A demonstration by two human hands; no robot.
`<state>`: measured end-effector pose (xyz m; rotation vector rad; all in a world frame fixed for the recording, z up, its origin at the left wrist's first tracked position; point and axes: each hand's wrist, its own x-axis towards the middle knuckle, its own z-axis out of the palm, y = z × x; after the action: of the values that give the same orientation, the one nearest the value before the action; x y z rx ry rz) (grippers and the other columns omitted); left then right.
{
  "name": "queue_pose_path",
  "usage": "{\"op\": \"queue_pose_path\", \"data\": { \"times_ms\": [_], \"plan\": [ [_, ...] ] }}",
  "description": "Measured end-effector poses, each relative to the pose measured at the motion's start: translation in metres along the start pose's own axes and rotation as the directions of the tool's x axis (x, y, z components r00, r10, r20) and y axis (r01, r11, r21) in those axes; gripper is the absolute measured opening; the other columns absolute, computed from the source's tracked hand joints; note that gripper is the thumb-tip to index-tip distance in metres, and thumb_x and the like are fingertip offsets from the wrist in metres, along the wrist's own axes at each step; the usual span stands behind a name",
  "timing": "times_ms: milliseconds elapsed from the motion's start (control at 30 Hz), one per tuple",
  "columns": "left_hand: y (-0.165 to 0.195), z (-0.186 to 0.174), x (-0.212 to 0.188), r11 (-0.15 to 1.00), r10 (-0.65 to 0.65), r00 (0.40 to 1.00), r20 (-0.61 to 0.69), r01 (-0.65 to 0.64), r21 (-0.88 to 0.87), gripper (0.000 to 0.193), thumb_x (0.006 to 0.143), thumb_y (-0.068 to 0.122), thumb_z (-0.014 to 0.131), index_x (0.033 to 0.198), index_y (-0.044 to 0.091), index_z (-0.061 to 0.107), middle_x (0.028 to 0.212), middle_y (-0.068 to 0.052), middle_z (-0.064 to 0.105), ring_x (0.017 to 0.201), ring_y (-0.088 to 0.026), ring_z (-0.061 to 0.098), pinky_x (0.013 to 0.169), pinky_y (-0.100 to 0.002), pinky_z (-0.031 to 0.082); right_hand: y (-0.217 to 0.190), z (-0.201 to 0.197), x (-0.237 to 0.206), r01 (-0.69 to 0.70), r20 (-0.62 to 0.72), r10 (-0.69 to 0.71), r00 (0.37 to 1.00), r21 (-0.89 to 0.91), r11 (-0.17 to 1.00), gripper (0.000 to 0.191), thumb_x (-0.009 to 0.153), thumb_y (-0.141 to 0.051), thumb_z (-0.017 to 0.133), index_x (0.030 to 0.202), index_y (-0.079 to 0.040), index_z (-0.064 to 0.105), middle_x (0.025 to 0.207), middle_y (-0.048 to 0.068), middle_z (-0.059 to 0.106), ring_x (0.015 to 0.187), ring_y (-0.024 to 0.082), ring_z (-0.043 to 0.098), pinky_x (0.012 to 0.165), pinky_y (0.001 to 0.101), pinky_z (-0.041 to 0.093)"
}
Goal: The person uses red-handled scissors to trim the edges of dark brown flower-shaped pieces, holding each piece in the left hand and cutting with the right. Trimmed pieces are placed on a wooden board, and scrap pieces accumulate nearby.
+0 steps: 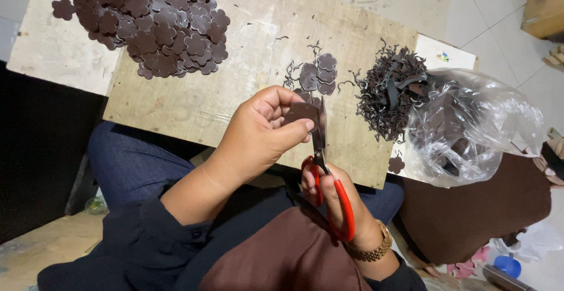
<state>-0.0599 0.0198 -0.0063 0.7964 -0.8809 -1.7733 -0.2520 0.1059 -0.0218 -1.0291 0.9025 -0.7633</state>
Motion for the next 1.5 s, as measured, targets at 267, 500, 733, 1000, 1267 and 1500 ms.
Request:
{"op": "queue_pose_path", "data": {
  "times_ms": [267, 500, 733, 1000, 1267, 1500],
  "plan": [
    [0.0026, -0.0027, 0.0006, 0.999, 0.012, 1.000, -0.025, -0.011, 0.035, 0.025, 0.090, -0.005, 0.070, 0.111, -0.003, 0.058, 0.099, -0.008, 0.069, 0.083, -0.010, 0.068, 0.076, -0.024, 0.059, 0.0051, -0.0061, -0.0003, 0.022, 0.020, -0.021, 1.000, -0.074, 0.997, 0.063, 0.100, -0.070, 0.046, 0.093, -0.007, 0.051, 0.077, -0.002, 0.044, 0.067, 0.007, 0.036, 0.058, 0.0223, 0.032],
    [0.0008, -0.0045, 0.0026, 0.999, 0.040, 0.999, -0.037, -0.040, 0.008, 0.025, 0.091, -0.004, 0.070, 0.112, -0.003, 0.056, 0.099, -0.009, 0.070, 0.083, -0.009, 0.068, 0.075, -0.025, 0.060, 0.0048, -0.0047, -0.0007, -0.004, 0.004, 0.005, 1.000, -0.105, 0.994, 0.063, 0.099, -0.070, 0.046, 0.092, -0.007, 0.051, 0.077, -0.002, 0.044, 0.065, 0.008, 0.038, 0.057, 0.0220, 0.034],
    [0.0009, -0.0045, -0.0006, 0.994, 0.039, 0.999, 0.004, -0.040, 0.102, 0.029, 0.090, -0.003, 0.073, 0.113, -0.001, 0.054, 0.095, -0.006, 0.068, 0.080, -0.006, 0.065, 0.071, -0.022, 0.056, 0.0003, 0.0012, 0.0015, -0.023, 0.027, 0.024, 0.999, -0.030, 0.999, 0.070, 0.093, -0.076, 0.051, 0.101, -0.007, 0.050, 0.086, -0.002, 0.045, 0.076, 0.008, 0.040, 0.067, 0.0237, 0.038],
    [0.0009, -0.0016, -0.0003, 0.997, 0.032, 0.999, -0.004, -0.031, 0.071, 0.030, 0.090, -0.002, 0.073, 0.113, -0.001, 0.054, 0.094, -0.006, 0.068, 0.079, -0.007, 0.066, 0.071, -0.022, 0.057, 0.0010, 0.0021, 0.0029, -0.018, 0.025, 0.018, 1.000, 0.022, 1.000, 0.069, 0.094, -0.077, 0.052, 0.097, -0.008, 0.047, 0.084, -0.002, 0.040, 0.074, 0.009, 0.034, 0.064, 0.0241, 0.032],
    [0.0012, -0.0032, 0.0007, 0.997, 0.045, 0.999, -0.008, -0.044, 0.060, 0.030, 0.090, -0.003, 0.072, 0.113, -0.001, 0.052, 0.095, -0.008, 0.068, 0.080, -0.008, 0.066, 0.072, -0.023, 0.059, 0.0001, 0.0011, 0.0009, -0.011, 0.029, 0.010, 1.000, 0.024, 1.000, 0.065, 0.097, -0.072, 0.050, 0.095, -0.007, 0.048, 0.082, -0.002, 0.040, 0.071, 0.008, 0.033, 0.061, 0.0234, 0.030],
    [0.0019, -0.0045, 0.0021, 0.999, 0.036, 0.999, -0.017, -0.035, 0.042, 0.031, 0.090, -0.003, 0.072, 0.113, -0.001, 0.051, 0.096, -0.009, 0.069, 0.082, -0.009, 0.069, 0.074, -0.023, 0.059, 0.0059, -0.0044, 0.0006, -0.004, 0.032, 0.005, 0.999, -0.029, 1.000, 0.065, 0.098, -0.071, 0.049, 0.096, -0.006, 0.049, 0.082, -0.001, 0.043, 0.070, 0.009, 0.035, 0.061, 0.0234, 0.032]
  ]
}}
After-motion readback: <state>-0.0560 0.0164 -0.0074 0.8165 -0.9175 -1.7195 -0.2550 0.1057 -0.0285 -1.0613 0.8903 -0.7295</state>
